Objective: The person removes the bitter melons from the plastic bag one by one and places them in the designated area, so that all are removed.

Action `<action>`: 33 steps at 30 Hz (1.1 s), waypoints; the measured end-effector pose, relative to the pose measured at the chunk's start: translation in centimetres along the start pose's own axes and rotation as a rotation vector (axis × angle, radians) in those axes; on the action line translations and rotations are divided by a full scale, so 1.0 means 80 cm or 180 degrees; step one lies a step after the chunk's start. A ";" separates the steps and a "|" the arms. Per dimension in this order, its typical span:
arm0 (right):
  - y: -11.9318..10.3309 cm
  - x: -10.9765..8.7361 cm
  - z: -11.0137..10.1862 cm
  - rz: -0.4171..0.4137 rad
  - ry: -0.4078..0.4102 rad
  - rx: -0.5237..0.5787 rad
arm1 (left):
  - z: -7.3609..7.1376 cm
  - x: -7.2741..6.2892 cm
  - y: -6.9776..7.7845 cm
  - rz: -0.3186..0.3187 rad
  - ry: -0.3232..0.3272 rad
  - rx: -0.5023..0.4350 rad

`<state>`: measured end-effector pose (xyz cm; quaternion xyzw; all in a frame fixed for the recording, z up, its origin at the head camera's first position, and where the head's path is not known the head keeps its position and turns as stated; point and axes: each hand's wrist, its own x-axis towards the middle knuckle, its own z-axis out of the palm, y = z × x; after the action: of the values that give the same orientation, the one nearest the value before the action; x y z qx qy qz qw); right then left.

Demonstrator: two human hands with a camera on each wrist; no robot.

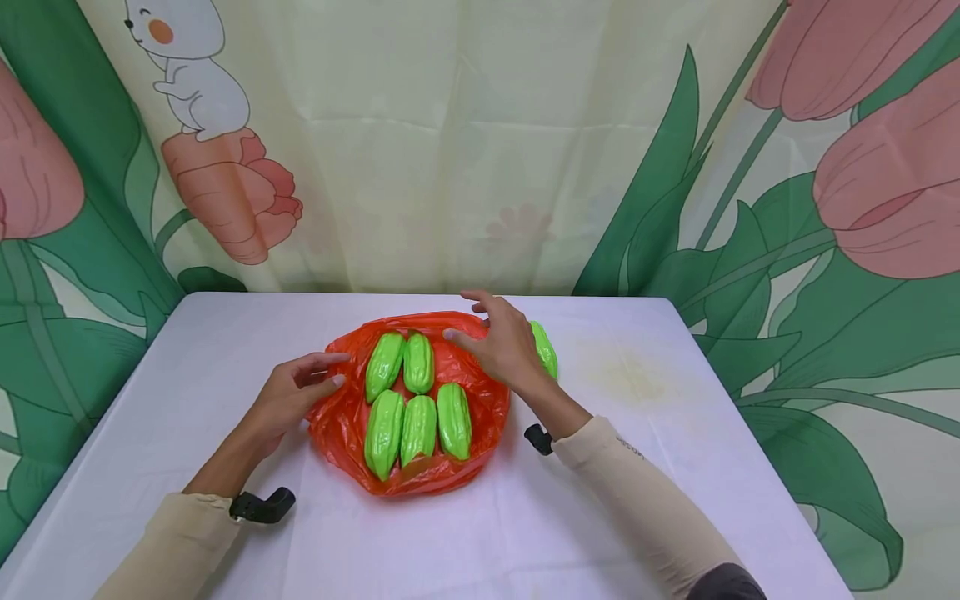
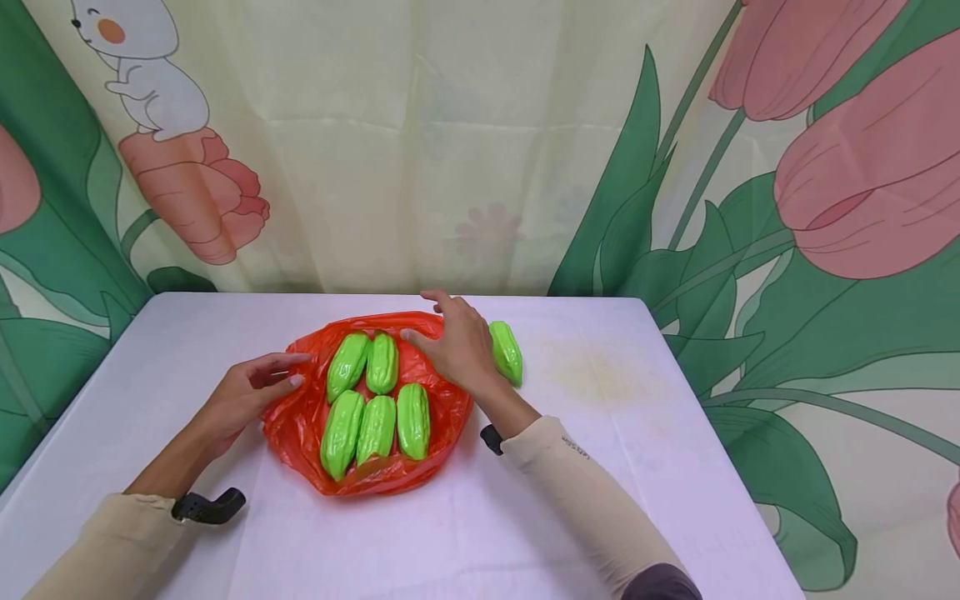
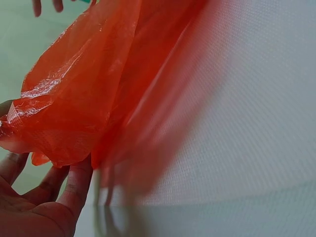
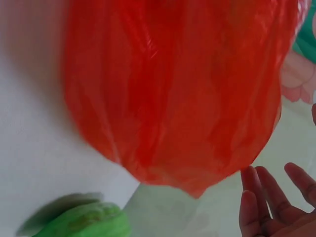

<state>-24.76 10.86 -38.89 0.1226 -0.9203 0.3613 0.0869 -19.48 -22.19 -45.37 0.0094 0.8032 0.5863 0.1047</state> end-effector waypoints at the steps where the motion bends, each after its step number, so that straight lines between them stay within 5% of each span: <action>1: -0.003 0.000 0.003 -0.0031 -0.0041 0.0005 | 0.000 0.000 0.000 0.0002 -0.0002 0.0001; 21: -0.019 -0.001 0.071 -0.0145 -0.0710 -0.0295 | 0.000 0.001 0.001 -0.0008 0.0000 0.0029; 33: -0.014 0.002 0.093 -0.0065 -0.0806 -0.0316 | -0.001 0.000 -0.002 -0.0024 0.0012 0.0016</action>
<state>-25.10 4.97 -43.55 0.1721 -0.9393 0.2961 -0.0203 -19.45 -22.29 -45.53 0.0055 0.8049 0.5839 0.1054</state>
